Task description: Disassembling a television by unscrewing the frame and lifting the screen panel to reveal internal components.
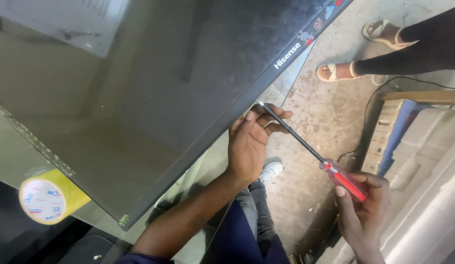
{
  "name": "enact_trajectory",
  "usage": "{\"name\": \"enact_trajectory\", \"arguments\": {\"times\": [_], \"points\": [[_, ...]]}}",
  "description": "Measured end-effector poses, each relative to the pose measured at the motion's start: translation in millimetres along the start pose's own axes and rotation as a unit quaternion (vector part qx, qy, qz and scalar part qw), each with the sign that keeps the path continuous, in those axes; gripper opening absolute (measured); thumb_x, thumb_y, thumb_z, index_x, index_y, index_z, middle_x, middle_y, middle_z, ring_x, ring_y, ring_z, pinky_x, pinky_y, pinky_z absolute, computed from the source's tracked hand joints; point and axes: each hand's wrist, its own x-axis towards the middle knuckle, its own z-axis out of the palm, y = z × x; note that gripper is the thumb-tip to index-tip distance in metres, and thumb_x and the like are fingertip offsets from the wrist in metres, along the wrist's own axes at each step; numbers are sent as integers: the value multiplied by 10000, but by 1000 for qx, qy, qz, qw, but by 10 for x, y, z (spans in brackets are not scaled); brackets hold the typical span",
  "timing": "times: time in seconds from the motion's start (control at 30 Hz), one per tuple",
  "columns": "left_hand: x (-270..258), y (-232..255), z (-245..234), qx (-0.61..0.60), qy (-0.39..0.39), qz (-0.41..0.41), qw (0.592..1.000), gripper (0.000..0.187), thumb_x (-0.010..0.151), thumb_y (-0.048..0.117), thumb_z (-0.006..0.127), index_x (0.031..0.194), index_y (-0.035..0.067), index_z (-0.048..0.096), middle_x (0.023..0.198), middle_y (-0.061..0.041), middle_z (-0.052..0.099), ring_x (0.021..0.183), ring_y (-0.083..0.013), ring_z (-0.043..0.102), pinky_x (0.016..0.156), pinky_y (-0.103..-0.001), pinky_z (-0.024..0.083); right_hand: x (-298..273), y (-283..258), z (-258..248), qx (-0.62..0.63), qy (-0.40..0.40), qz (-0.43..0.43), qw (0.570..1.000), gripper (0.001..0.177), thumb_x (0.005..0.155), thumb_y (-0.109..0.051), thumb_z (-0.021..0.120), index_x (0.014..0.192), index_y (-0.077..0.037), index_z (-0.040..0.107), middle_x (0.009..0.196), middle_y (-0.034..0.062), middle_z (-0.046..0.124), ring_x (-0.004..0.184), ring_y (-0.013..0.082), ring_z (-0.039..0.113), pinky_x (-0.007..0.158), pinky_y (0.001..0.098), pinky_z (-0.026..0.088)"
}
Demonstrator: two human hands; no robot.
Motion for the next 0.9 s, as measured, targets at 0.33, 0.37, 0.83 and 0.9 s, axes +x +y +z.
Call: {"name": "enact_trajectory", "arguments": {"times": [0.33,0.37,0.83,0.9], "points": [[7,27,72,17,13,10,1000,308,1019,292,455,1079,32,608,1090,-148,643,1070,-349,649,871,-417,549,219,-41,-152,223,-187,188,938,435,923,-381,523,1035,35,580,669,-14,366,509,92,292,456,244,233],[12,23,73,23,10,21,999,370,1010,360,477,1113,25,598,1107,-142,643,1086,-338,644,927,-430,535,206,-51,-197,20,-148,101,984,273,859,-255,628,1043,-77,535,818,5,506,636,96,403,595,237,324],[77,-37,38,62,73,23,995,498,984,495,435,1102,46,616,1029,-118,670,1010,-301,675,843,-382,528,420,-256,-287,221,-313,185,905,315,927,-294,538,1052,-11,594,645,-1,498,448,95,378,400,236,311],[73,-46,55,62,71,30,995,488,996,469,420,1113,36,613,1030,-123,670,1011,-300,673,821,-386,544,411,-402,-246,48,-271,124,953,259,812,-205,725,1006,-91,595,787,18,603,532,97,451,514,226,352]]}}
